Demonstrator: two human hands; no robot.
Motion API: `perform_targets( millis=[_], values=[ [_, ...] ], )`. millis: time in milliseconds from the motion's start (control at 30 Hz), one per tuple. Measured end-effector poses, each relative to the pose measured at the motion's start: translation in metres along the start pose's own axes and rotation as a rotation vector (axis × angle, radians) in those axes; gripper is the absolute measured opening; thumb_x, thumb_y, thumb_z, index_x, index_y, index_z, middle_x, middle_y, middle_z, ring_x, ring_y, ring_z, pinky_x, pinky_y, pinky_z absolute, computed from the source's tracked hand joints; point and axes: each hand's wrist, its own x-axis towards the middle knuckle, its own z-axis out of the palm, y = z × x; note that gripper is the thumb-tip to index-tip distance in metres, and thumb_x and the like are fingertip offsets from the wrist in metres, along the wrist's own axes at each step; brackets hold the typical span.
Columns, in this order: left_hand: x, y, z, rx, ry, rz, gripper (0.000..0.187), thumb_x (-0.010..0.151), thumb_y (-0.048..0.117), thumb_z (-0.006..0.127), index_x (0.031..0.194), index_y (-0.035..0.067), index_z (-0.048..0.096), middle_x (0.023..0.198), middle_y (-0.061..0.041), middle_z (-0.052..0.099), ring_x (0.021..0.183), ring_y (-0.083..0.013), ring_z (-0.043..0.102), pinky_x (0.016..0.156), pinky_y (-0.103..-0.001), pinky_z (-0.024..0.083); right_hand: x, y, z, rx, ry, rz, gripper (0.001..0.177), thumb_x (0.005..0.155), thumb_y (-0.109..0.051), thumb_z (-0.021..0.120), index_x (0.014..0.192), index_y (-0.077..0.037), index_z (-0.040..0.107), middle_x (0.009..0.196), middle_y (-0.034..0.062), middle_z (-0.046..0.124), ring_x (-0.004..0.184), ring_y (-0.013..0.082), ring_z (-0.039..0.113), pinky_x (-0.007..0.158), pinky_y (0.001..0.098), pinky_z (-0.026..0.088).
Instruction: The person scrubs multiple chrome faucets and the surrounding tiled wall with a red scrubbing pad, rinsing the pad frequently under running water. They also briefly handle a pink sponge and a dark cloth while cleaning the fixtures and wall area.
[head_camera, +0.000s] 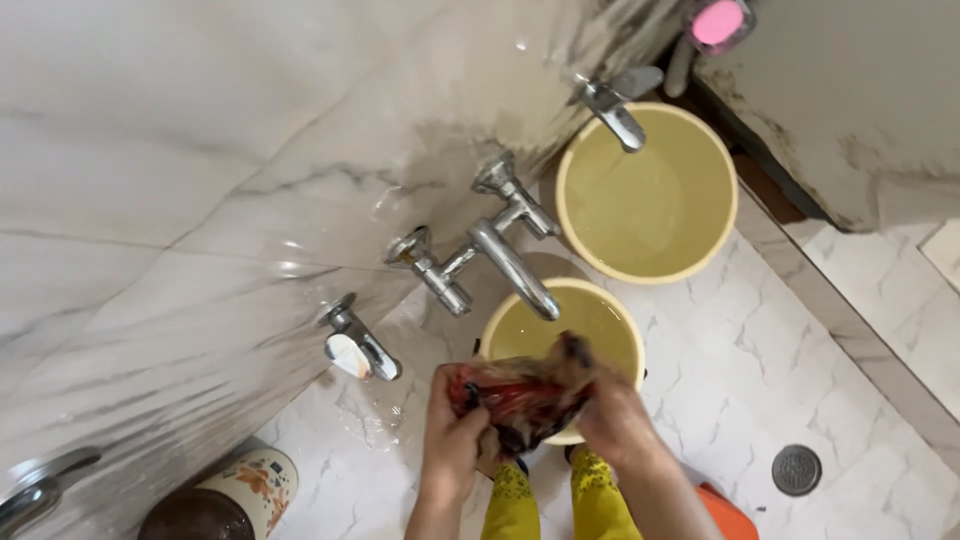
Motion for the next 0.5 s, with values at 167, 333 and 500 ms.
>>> perform_targets(
  millis=[167,333,500],
  values=[
    [-0.002,0.005,-0.008,-0.16,0.177,0.006,0.029,0.085,-0.008,0.057,0.112,0.004,0.059,0.106,-0.016,0.066,0.096,-0.0238,0.064,0.077,-0.033,0.054,0.041,0.014,-0.027,0.035,-0.172,-0.217,0.024,0.107,-0.022,0.046,0.103,-0.006,0.064,0.103,0.015,0.066,0.095,0.0295,0.061,0.083,0.0376,0.046],
    [-0.028,0.013,0.013,-0.271,0.107,-0.121,0.043,0.101,0.034,0.047,0.129,0.005,0.059,0.12,-0.022,0.071,0.103,-0.0345,0.07,0.085,-0.043,0.059,-0.018,0.003,0.044,-0.695,-0.922,-1.398,0.015,0.076,-0.005,0.057,0.062,-0.008,0.054,0.059,0.0055,0.051,0.056,0.0229,0.047,0.058,0.0354,0.04],
    [-0.025,-0.022,0.009,-0.52,0.119,0.044,0.067,0.078,-0.009,0.068,0.141,0.004,0.052,0.126,-0.026,0.067,0.105,-0.0409,0.065,0.077,-0.046,0.058,0.009,0.035,-0.007,-0.289,-0.821,-0.822,0.043,0.094,0.002,0.055,0.137,0.004,0.056,0.142,0.0217,0.056,0.131,0.0388,0.06,0.111,0.0524,0.053]
  ],
)
